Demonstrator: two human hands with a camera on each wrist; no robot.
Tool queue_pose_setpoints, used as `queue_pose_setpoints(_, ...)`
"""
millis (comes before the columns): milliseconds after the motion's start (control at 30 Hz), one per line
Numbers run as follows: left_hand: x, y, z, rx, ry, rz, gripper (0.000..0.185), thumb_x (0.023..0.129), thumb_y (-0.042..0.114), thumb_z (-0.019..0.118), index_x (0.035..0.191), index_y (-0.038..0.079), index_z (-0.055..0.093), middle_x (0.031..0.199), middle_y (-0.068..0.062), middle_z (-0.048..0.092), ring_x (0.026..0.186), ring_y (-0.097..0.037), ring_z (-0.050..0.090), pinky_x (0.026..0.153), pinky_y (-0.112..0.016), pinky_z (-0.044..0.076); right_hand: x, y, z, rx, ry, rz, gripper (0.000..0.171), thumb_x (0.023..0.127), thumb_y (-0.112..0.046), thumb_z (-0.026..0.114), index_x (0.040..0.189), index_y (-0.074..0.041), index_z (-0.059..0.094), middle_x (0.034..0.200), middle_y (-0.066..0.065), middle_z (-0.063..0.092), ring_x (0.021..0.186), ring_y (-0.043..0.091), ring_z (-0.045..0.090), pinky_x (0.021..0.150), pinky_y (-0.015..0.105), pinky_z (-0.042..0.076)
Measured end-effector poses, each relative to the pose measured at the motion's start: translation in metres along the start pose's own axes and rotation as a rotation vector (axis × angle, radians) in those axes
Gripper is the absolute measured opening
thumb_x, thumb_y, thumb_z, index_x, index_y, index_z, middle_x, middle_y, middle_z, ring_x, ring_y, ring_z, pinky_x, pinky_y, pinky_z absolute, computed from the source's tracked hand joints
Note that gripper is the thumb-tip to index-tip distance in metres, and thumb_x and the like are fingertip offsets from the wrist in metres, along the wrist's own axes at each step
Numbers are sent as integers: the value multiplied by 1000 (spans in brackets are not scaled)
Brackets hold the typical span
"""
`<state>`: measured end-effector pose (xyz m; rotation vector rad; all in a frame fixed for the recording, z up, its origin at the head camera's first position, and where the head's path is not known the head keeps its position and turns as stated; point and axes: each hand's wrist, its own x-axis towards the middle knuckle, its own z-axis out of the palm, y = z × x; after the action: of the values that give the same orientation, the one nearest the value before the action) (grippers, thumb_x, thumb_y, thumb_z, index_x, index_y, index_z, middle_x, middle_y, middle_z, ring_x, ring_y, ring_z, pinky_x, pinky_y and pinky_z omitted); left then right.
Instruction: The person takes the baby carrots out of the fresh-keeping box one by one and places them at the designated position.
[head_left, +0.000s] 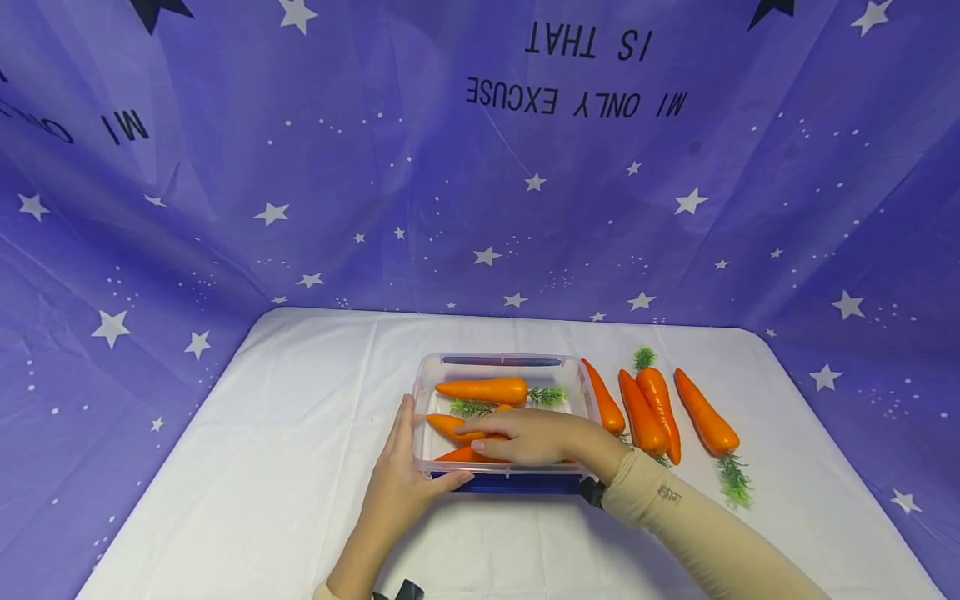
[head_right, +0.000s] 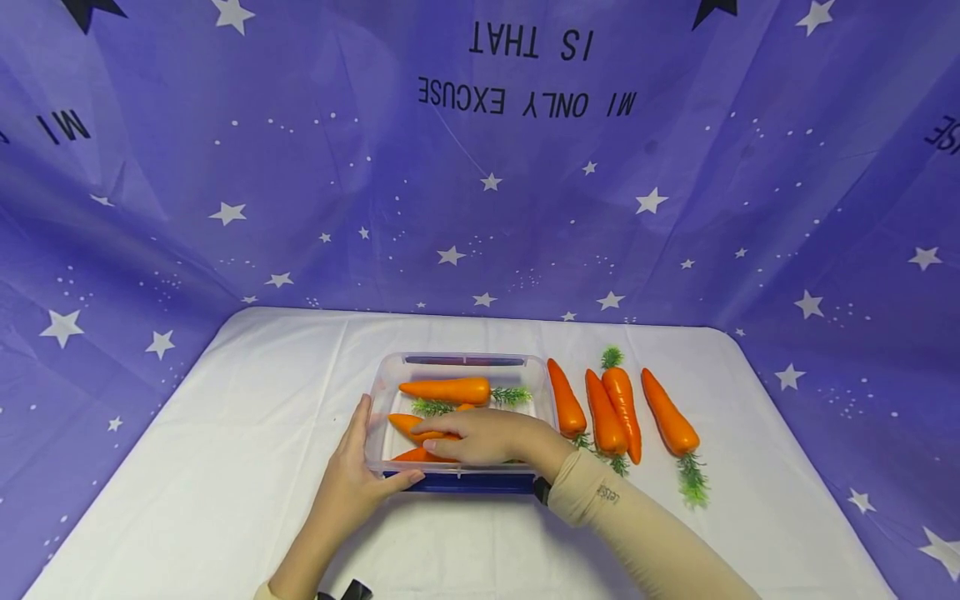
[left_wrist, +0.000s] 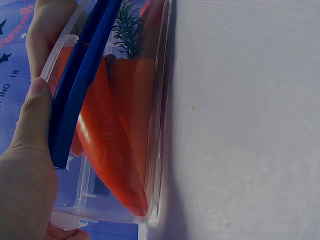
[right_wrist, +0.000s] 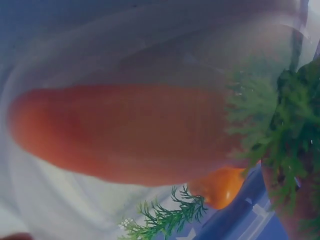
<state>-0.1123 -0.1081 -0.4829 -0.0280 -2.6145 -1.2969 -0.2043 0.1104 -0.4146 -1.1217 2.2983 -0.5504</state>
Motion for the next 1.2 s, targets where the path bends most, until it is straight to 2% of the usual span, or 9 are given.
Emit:
queue_pose_setpoints(133,0,0,0,0,5,-2,137,59,67,85,161,15,10,146,-12,52,135,-30,50,110,-56,42,0,2,0,11,-14,8,42,104,-53,38,143,-43,51,145,-23,50,138,12,46,116,44,37)
queue_pose_setpoints(367,0,-1,1,16,8,2,136,59,69,83,161,16,11,158,-13,37,132,-30,53,108,-56,43,-1,4,-4,37,-56,28,38,104,-52,37,136,-46,57,142,-23,53,138,11,46,117,45,36)
queue_pose_setpoints(633,0,0,0,13,11,6,136,58,69,83,161,14,12,152,-16,45,130,-31,54,106,-57,45,-4,11,-6,65,-86,19,37,102,-54,42,136,-50,53,143,-23,52,136,11,47,115,46,38)
queue_pose_setpoints(767,0,0,0,21,9,9,137,59,69,83,161,13,12,153,-15,44,130,-31,54,106,-57,45,-6,14,-7,85,-94,-3,37,101,-55,44,137,-51,52,145,-21,51,138,13,45,115,48,37)
queue_pose_setpoints(1200,0,-1,1,28,-4,-5,136,60,71,82,161,18,9,157,-12,39,132,-28,52,108,-57,44,-11,17,-13,161,-99,60,31,98,-49,53,127,-58,54,141,-20,52,135,15,46,114,50,35)
